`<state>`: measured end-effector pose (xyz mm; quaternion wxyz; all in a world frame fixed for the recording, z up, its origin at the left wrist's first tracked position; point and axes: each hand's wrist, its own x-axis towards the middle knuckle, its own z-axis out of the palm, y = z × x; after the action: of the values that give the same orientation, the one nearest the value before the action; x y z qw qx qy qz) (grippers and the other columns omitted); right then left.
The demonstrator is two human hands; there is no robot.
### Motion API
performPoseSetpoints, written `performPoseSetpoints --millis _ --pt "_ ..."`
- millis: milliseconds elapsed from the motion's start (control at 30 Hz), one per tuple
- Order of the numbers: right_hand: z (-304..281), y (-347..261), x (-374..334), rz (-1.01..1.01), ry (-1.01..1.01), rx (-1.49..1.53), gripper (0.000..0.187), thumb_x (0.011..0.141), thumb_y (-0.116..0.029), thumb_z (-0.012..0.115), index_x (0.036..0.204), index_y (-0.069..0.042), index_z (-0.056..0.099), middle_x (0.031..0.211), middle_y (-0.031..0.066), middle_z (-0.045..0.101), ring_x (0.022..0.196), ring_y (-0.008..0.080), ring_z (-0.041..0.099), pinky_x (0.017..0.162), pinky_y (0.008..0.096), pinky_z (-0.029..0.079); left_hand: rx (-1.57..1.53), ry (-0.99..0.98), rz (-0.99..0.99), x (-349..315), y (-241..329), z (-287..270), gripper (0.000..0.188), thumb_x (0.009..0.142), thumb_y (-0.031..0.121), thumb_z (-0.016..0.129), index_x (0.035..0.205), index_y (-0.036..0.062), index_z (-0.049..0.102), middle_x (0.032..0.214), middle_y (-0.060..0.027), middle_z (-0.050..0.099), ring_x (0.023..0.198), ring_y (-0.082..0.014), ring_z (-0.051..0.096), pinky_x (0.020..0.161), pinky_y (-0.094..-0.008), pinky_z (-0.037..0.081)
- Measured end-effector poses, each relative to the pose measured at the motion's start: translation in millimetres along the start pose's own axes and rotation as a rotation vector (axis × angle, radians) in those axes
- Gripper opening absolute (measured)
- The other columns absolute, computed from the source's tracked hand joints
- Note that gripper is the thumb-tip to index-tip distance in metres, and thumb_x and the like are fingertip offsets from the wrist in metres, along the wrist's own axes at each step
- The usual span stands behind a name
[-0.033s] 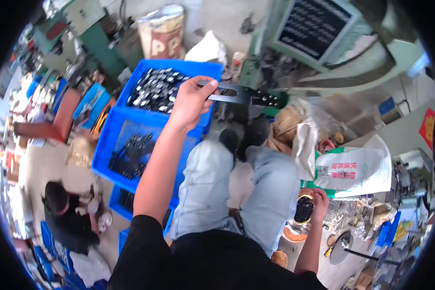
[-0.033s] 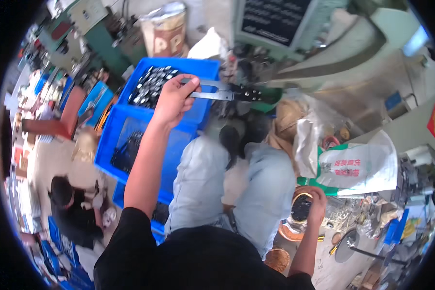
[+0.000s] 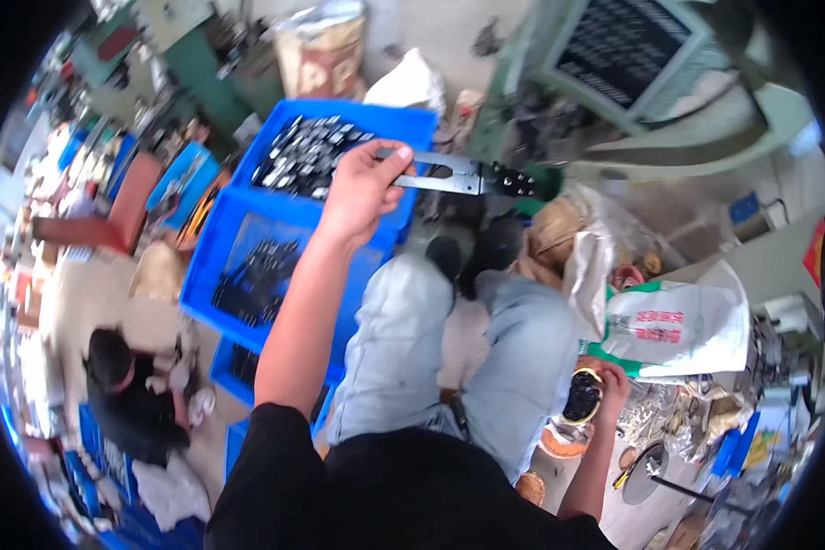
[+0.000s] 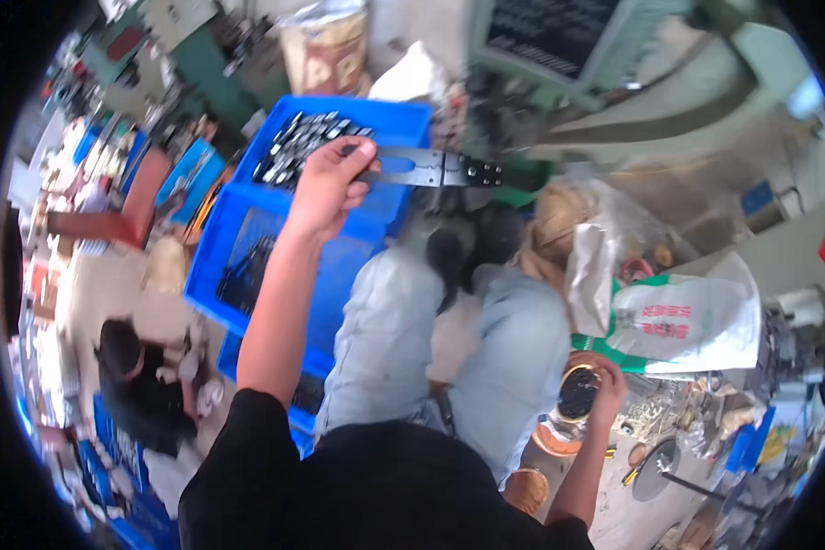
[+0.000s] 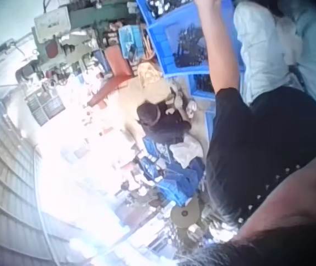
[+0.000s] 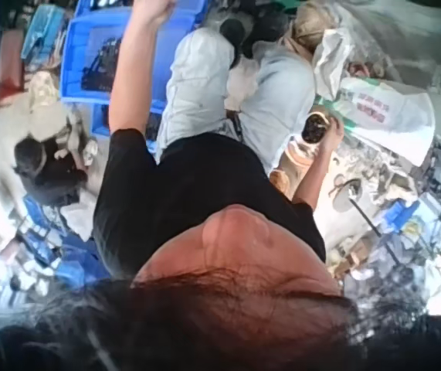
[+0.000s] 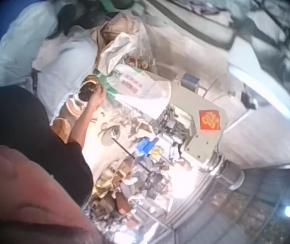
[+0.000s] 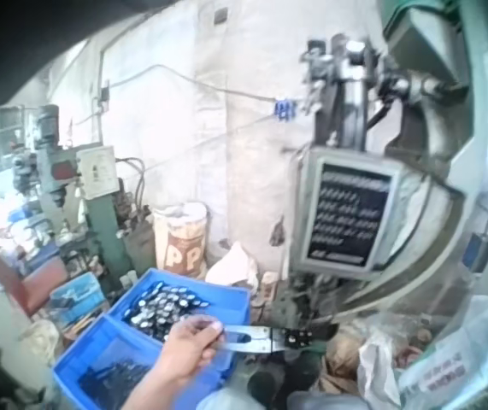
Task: The person assembles plier components by taking metal handles and rivets from containers, inserting the rivets into the handles, and fastening them together using a riveting machine before placing the assembled parts into a bin.
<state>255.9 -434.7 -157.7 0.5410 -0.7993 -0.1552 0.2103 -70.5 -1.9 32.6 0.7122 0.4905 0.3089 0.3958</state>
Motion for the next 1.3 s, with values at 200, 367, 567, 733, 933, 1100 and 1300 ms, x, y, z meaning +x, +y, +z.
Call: performPoseSetpoints --millis 200,367,567,733,933,1100,1300 --pt "-55.4 63.0 -17.0 0.006 -0.002 -0.186 0.016 0.091 -0.015 0.056 0.1 -0.006 0.066 0.082 -0.0004 0.064 0.072 0.0064 0.06 0.052 0.019 0.042 0.177 0.383 -0.002 -152.3 27.5 -150.5 0.018 0.094 0.016 0.061 0.104 0.0004 0.059 0.074 -0.0036 0.058 0.045 -0.0025 0.036 0.039 -0.0174 0.024" --pt "-69.8 106.2 -7.6 -0.117 -0.086 -0.283 0.012 0.091 -0.008 0.056 0.098 -0.005 0.065 0.081 -0.0016 0.061 0.066 0.0044 0.053 0.051 0.019 0.037 0.838 0.562 -0.318 -262.2 10.0 -239.7 0.019 0.088 0.018 0.069 0.093 -0.0005 0.069 0.062 0.0016 0.057 0.048 -0.0017 0.043 0.042 -0.02 0.028" --pt "-60.7 102.8 -15.4 -0.114 -0.067 -0.436 0.016 0.091 -0.012 0.057 0.097 0.001 0.062 0.083 0.0058 0.062 0.073 0.0124 0.055 0.063 0.0275 0.045 0.933 0.638 -0.268 -222.2 -56.6 -283.2 0.026 0.083 0.019 0.074 0.1 -0.0004 0.07 0.066 -0.0005 0.061 0.059 -0.0069 0.058 0.049 -0.0224 0.044" --pt "-56.9 110.2 -24.8 -0.146 -0.078 -0.771 0.017 0.086 -0.014 0.059 0.093 0.001 0.063 0.078 0.0107 0.064 0.075 0.0179 0.06 0.066 0.031 0.047 1.324 0.603 -0.409 -139.4 -144.9 -332.8 0.045 0.076 0.037 0.077 0.097 -0.0017 0.068 0.092 -0.0196 0.069 0.076 -0.0294 0.069 0.069 -0.0397 0.054" --pt "-74.2 99.3 -63.6 0.101 -0.111 -0.711 0.016 0.085 -0.005 0.058 0.098 0.001 0.065 0.088 0.0132 0.068 0.08 0.0213 0.066 0.071 0.0336 0.051 1.794 0.462 -0.605 -78.1 -197.5 -306.4 0.055 0.072 0.057 0.072 0.088 0.0045 0.071 0.098 -0.0173 0.07 0.092 -0.0361 0.068 0.078 -0.0444 0.055" --pt "-29.0 115.8 -57.1 0.044 -0.023 -0.735 0.019 0.087 -0.015 0.063 0.097 0.001 0.066 0.083 0.0157 0.07 0.077 0.0263 0.069 0.069 0.0354 0.053 1.244 0.394 -0.594 -106.7 -180.5 -445.6 0.043 0.074 0.038 0.073 0.088 -0.0033 0.07 0.072 -0.0151 0.068 0.064 -0.0245 0.067 0.061 -0.0406 0.052" --pt "-49.3 77.2 -54.7 0.174 0.122 -0.835 0.018 0.083 -0.019 0.062 0.095 -0.007 0.07 0.09 0.0131 0.07 0.086 0.0311 0.068 0.074 0.0399 0.053 0.584 0.565 -0.831 -91.1 -227.2 -401.0 0.042 0.077 0.03 0.066 0.097 -0.0071 0.065 0.068 -0.0056 0.059 0.053 -0.0212 0.057 0.05 -0.0359 0.049"
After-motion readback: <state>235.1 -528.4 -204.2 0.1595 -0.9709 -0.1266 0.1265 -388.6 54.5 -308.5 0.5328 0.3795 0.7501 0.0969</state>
